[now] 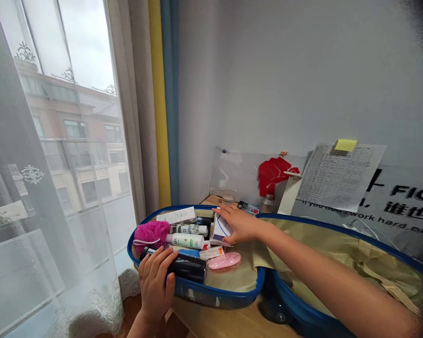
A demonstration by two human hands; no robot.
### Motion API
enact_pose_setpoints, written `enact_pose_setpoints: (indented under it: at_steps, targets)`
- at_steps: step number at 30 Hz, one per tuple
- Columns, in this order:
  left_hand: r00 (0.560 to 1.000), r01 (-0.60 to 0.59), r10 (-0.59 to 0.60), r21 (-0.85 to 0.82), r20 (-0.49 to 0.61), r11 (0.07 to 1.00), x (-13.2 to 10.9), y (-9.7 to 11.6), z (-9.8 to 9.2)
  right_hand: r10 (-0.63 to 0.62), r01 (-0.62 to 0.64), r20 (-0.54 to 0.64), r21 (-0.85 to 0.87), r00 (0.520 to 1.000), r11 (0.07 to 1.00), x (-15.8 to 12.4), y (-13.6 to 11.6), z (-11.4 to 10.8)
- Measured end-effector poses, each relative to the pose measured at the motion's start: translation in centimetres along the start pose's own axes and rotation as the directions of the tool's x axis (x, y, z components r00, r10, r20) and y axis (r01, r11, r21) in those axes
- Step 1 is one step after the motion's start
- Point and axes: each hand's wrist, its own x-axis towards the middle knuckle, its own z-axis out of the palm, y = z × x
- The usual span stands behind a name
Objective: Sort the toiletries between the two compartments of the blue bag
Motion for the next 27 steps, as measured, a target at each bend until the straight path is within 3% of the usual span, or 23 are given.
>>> enact_pose_setpoints:
  at_steps: [8,16,19,22,24,27]
  targets:
    - [1.000,-0.018,0.018,-0.003,-0.002,1.000,-0.1,-0.2,0.1,-0.024,0.022,0.098,0.022,0.995,1.000,1.7,0.1,1.9]
    - [0.997,-0.068,0.069,-0.001,0.022,0.998,-0.1,-0.6,0.0,0.054,-0.065,0.132,0.085,0.990,0.994,-0.3,-0.7,0.9]
    - [0.994,-0.099,0.099,-0.012,0.033,0.995,0.1,-0.8,-0.3,0.110,-0.118,0.087,0.091,0.990,0.989,-4.0,-1.4,-0.4]
    - [0.992,-0.129,0.129,-0.008,0.013,0.992,0.4,-0.1,-0.5,0.246,-0.248,0.034,0.103,0.969,0.963,-9.9,-1.2,-0.7]
    - [0.981,-0.191,0.190,-0.023,-0.039,0.981,0.6,1.4,-0.4,0.385,-0.378,-0.038,0.128,0.922,0.917,-14.8,-0.2,0.3]
    - [0.926,-0.372,0.365,-0.070,-0.100,0.926,1.1,4.9,0.2,0.577,-0.548,-0.216,0.183,0.788,0.816,-23.5,3.1,4.2]
